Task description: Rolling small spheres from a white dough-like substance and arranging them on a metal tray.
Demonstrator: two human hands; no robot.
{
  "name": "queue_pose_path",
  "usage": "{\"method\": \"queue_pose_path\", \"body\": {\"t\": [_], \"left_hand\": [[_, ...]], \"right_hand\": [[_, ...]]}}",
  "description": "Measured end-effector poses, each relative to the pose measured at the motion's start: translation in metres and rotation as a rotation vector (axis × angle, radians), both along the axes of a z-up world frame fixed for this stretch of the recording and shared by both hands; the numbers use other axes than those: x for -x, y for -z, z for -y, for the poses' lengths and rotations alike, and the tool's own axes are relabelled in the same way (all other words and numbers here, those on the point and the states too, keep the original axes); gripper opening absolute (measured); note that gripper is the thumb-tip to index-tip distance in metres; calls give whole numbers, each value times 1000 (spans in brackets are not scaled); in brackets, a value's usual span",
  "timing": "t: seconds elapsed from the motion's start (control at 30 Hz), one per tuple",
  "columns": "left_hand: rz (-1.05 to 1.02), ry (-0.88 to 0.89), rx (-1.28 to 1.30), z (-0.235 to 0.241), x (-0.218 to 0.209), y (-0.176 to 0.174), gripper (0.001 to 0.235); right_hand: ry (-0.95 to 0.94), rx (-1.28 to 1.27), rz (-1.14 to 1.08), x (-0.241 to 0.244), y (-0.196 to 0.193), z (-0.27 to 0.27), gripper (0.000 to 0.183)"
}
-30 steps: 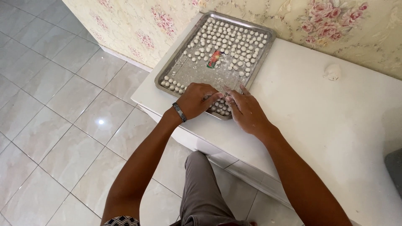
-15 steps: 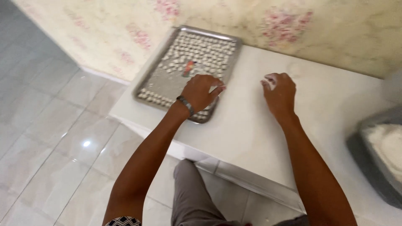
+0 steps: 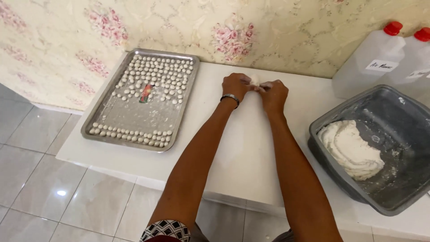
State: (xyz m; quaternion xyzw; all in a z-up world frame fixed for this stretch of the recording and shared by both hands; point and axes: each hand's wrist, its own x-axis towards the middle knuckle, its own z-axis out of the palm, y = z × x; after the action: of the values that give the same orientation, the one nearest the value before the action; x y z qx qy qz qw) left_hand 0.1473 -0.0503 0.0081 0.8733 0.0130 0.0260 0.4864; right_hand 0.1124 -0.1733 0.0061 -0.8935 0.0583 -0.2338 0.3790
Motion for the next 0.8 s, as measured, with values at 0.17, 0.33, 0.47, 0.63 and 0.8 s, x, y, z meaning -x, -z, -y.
{"method": "queue_pose_path", "body": {"t": [0.17,0.33,0.47,0.63,0.8], "left_hand": [[31,35,-29,-3,16,-14,16],[188,121,-399,-5,24,-17,14],[377,161,-667,-3,28,-6,17],[449,106,-495,-7,26,6,14],[261,4,85,-12,9,29,15]], "right_hand": [[-46,55,-43,1,-6,-1,12],[-54,88,-84,11,-16,-5,8],[-53,179,-77,24,-28,-11,11],[-17,34,-32,29,-21,-4,6],[6,-108,-41,27,-15,0,12]]}}
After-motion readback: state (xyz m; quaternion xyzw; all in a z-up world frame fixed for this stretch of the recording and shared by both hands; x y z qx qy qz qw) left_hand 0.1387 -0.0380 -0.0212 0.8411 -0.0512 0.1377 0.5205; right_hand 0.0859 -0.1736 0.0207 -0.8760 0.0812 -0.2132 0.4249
